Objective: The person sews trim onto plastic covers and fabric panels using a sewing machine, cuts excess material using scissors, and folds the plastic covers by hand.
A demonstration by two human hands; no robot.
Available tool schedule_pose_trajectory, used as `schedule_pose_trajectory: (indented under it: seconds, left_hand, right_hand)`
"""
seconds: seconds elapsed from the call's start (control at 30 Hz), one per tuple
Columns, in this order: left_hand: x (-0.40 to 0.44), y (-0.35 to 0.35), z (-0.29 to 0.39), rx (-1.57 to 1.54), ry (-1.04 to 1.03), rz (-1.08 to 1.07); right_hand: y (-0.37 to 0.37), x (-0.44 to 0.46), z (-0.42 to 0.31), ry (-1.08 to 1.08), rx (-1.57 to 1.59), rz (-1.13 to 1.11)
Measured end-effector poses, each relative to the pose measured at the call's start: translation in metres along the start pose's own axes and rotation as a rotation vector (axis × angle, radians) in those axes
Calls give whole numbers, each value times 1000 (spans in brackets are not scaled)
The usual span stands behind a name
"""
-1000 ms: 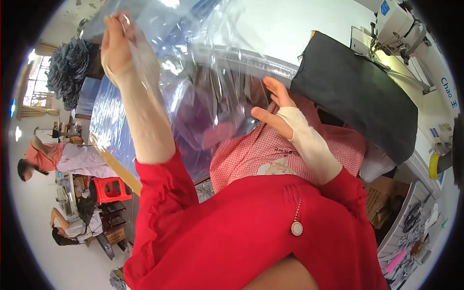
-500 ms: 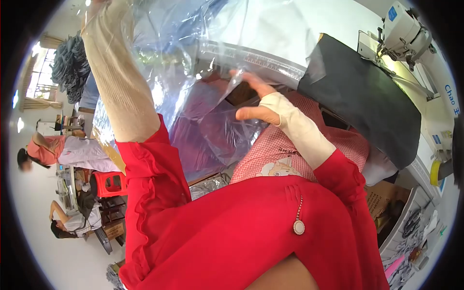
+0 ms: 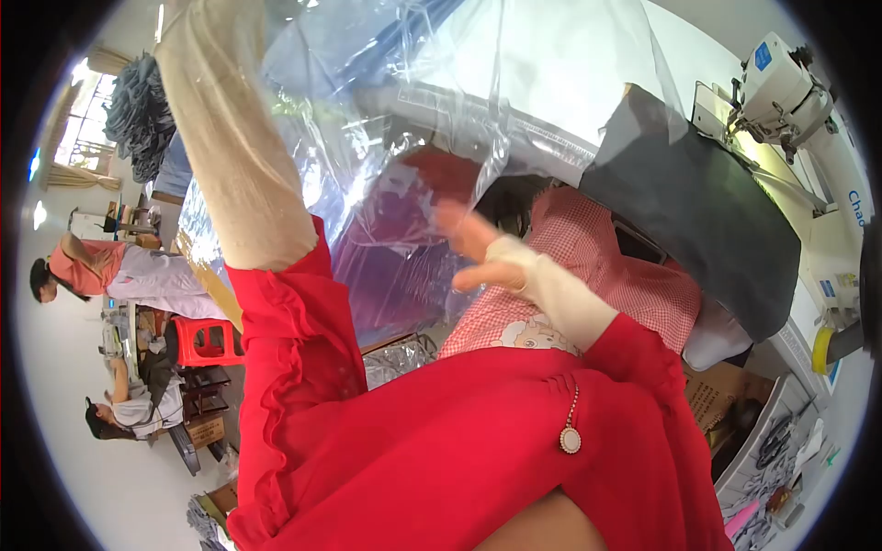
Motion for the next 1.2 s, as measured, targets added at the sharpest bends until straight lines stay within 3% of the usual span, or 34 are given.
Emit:
schedule_pose_trajectory:
  seconds: [0.03,0.1,0.13,0.2,0.23,0.3,0.43,0.5,0.6,0.67,0.93,1.2]
  left_hand:
    - [1,0,-4,-10,6,-1]
    - [2,-3,-14,-34,26,-11]
    - [3,-3,-20,-49,39,-17]
    - [2,-7,-37,-76,74,-26]
    - [-2,-8,-48,-92,107,-32]
    - [-31,-17,-72,-77,173,-1]
    - [-144,-54,-128,387,427,240]
    - [-201,-45,-148,538,763,82]
    - [-242,-74,-170,461,956,231]
    - [-250,-65,-175,503,894,272]
    - [-256,-66,-164,520,943,279]
    - [-270,-73,-171,518,788,278]
  right_hand:
    - [6,3,-14,197,102,116]
    - [5,1,-53,323,203,140]
    - [1,-3,-71,341,90,234]
    - [7,-8,-71,117,90,356]
    - [9,-13,-80,225,140,515]
    - [28,-25,-92,155,190,680]
    - [64,-45,-103,126,167,949]
    - [68,-51,-103,79,73,993]
    - [71,-53,-93,-28,-109,1013]
    - [73,-53,-86,70,-281,1012]
    - [71,-78,-81,102,170,842]
    - [76,-83,-70,67,125,858]
Point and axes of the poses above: each hand's wrist, its own x-axis towards the middle knuckle, its own y-axis out of the back of the hand, z = x × y, the point moved 4 cm from there along x, towards the middle knuckle, and after that the axes turned 11 degrees about -x, right-handed, at the moved point
